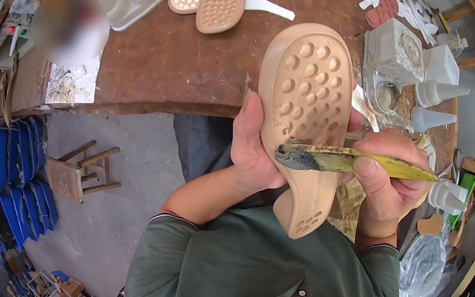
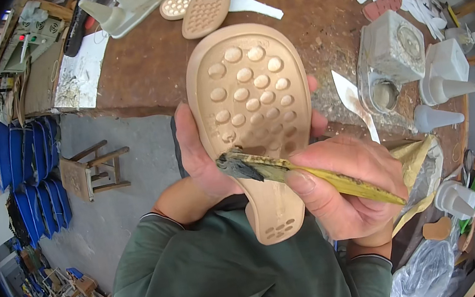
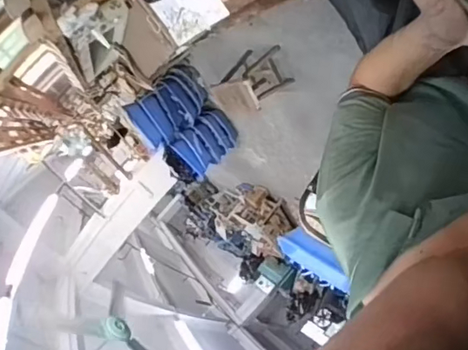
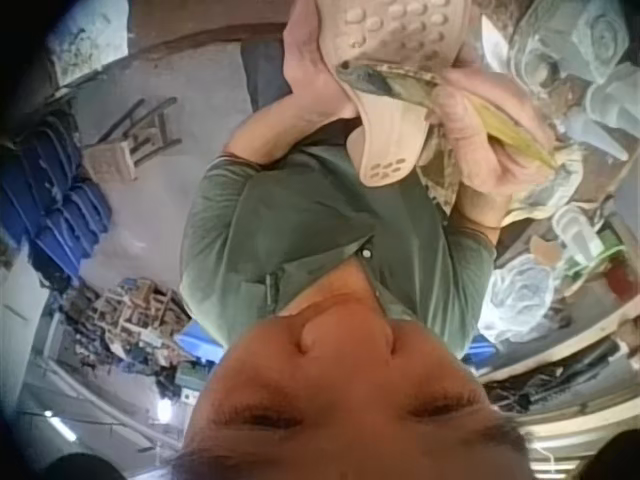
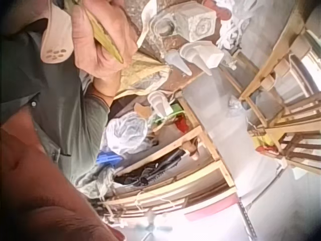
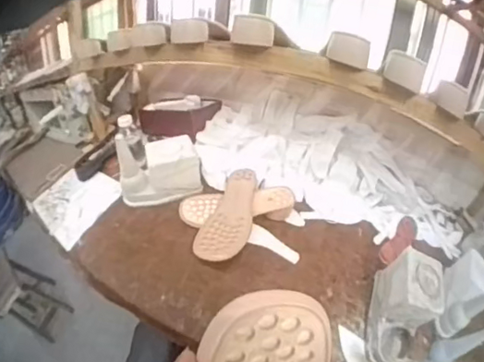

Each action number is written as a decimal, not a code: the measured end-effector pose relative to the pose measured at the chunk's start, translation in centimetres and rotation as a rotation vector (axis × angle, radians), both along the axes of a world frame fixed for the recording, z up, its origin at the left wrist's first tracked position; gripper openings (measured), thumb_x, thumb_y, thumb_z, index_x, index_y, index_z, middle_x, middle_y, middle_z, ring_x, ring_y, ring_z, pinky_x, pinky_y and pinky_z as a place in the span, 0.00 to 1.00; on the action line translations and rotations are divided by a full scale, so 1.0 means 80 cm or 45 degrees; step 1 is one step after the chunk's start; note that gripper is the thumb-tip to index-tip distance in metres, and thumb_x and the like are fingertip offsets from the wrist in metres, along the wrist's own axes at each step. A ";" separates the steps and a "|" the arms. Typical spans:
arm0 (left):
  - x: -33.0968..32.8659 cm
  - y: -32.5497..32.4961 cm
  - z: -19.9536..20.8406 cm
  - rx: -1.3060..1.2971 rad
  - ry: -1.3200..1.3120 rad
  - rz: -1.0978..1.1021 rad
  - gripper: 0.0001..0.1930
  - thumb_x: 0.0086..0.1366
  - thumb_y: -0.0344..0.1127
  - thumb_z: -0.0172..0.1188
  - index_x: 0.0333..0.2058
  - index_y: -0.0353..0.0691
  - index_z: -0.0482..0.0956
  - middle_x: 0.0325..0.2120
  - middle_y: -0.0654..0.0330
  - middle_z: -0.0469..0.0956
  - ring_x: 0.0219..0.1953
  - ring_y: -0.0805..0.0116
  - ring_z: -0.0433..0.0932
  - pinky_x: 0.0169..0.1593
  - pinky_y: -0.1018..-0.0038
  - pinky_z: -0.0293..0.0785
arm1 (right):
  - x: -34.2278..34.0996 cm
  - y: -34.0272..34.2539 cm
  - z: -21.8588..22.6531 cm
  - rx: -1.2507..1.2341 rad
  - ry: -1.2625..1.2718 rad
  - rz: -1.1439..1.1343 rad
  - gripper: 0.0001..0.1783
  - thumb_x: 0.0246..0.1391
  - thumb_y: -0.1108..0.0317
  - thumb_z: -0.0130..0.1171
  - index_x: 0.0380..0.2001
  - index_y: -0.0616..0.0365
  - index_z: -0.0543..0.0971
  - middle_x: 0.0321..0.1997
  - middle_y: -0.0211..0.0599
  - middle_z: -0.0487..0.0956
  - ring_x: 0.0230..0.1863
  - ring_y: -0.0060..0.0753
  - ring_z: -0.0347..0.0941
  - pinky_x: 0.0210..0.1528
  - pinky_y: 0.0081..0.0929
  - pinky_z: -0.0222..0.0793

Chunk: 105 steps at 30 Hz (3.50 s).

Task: Apply glue or adhesive to the underside of shoe soles using a brush.

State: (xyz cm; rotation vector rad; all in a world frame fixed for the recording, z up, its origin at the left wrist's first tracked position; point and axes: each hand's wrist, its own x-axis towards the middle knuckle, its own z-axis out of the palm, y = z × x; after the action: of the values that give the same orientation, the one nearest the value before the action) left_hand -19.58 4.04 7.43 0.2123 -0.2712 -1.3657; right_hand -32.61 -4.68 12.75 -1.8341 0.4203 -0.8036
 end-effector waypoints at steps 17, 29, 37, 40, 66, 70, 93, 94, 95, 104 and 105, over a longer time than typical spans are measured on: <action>-0.046 0.075 -0.140 0.314 -0.219 -0.357 0.42 0.63 0.66 0.34 0.64 0.39 0.40 0.59 0.45 0.56 0.57 0.53 0.64 0.59 0.57 0.59 | -0.107 -0.189 -0.095 -0.001 0.522 -0.684 0.10 0.53 0.67 0.60 0.34 0.62 0.79 0.21 0.21 0.72 0.19 0.11 0.62 0.21 0.13 0.57; -0.024 0.019 -0.104 0.401 -0.253 -0.149 0.32 0.66 0.46 0.45 0.62 0.41 0.45 0.54 0.44 0.63 0.46 0.50 0.73 0.50 0.58 0.71 | -0.101 -0.199 -0.093 -0.095 0.709 -0.681 0.12 0.52 0.64 0.59 0.31 0.65 0.78 0.17 0.28 0.73 0.19 0.15 0.64 0.22 0.19 0.61; -0.013 0.003 -0.095 0.459 -0.283 -0.127 0.31 0.66 0.47 0.44 0.61 0.39 0.48 0.52 0.43 0.65 0.47 0.51 0.73 0.50 0.61 0.71 | -0.104 -0.184 -0.082 0.088 0.487 -0.801 0.10 0.52 0.67 0.60 0.33 0.64 0.79 0.19 0.23 0.72 0.18 0.12 0.64 0.19 0.13 0.58; -0.016 0.002 -0.096 0.451 -0.297 -0.115 0.30 0.66 0.47 0.43 0.61 0.38 0.48 0.53 0.43 0.64 0.50 0.54 0.72 0.52 0.64 0.69 | -0.112 -0.187 -0.095 0.123 0.553 -0.801 0.10 0.53 0.66 0.60 0.33 0.63 0.79 0.19 0.22 0.72 0.17 0.12 0.64 0.19 0.13 0.59; -0.023 0.044 -0.040 0.062 -0.481 -0.428 0.35 0.68 0.46 0.42 0.64 0.33 0.39 0.60 0.56 0.55 0.60 0.71 0.57 0.59 0.74 0.54 | -0.021 -0.035 0.000 0.259 -0.300 -0.474 0.09 0.50 0.74 0.61 0.35 0.67 0.76 0.25 0.37 0.77 0.19 0.19 0.70 0.22 0.13 0.65; -0.024 0.047 -0.038 0.049 -0.503 -0.434 0.35 0.68 0.46 0.42 0.64 0.32 0.39 0.60 0.55 0.56 0.59 0.71 0.58 0.58 0.75 0.55 | -0.018 -0.037 0.004 0.257 -0.381 -0.529 0.09 0.50 0.74 0.61 0.35 0.66 0.76 0.25 0.39 0.77 0.19 0.20 0.70 0.22 0.13 0.65; -0.016 0.021 -0.005 0.054 -0.502 -0.048 0.38 0.64 0.49 0.45 0.63 0.32 0.40 0.60 0.47 0.56 0.58 0.58 0.61 0.59 0.67 0.58 | -0.056 0.030 -0.024 -0.055 -0.394 -0.086 0.12 0.44 0.76 0.60 0.32 0.71 0.73 0.17 0.40 0.74 0.11 0.29 0.67 0.14 0.23 0.64; -0.017 0.020 -0.004 0.165 -0.527 0.030 0.41 0.61 0.54 0.47 0.63 0.34 0.42 0.57 0.43 0.59 0.54 0.50 0.69 0.55 0.62 0.65 | -0.057 0.035 -0.024 -0.092 -0.384 -0.110 0.12 0.44 0.76 0.61 0.32 0.71 0.73 0.17 0.41 0.74 0.12 0.30 0.68 0.15 0.24 0.65; -0.016 0.020 -0.005 0.168 -0.523 0.037 0.41 0.61 0.54 0.47 0.63 0.34 0.42 0.57 0.43 0.59 0.54 0.50 0.69 0.55 0.62 0.65 | -0.056 0.039 -0.025 -0.129 -0.375 -0.133 0.12 0.43 0.76 0.61 0.32 0.70 0.73 0.17 0.41 0.74 0.12 0.31 0.69 0.15 0.25 0.67; -0.010 0.023 -0.001 0.164 -0.573 0.146 0.34 0.65 0.51 0.39 0.62 0.34 0.45 0.56 0.43 0.62 0.51 0.50 0.70 0.55 0.61 0.66 | -0.061 0.069 -0.019 -0.162 -0.323 -0.043 0.14 0.42 0.77 0.62 0.34 0.70 0.72 0.18 0.42 0.74 0.15 0.34 0.74 0.18 0.28 0.72; -0.006 0.026 -0.002 0.092 -0.448 0.105 0.31 0.67 0.46 0.39 0.63 0.34 0.46 0.55 0.51 0.63 0.53 0.63 0.68 0.55 0.69 0.63 | -0.061 0.071 -0.019 -0.161 -0.321 -0.036 0.14 0.42 0.77 0.62 0.34 0.70 0.72 0.18 0.42 0.74 0.15 0.34 0.74 0.18 0.28 0.72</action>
State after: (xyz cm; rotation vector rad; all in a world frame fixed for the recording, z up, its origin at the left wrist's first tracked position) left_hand -20.08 6.12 7.23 0.5209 -0.5016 -1.2531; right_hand -37.45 0.96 11.25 -1.8158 0.2383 -1.0865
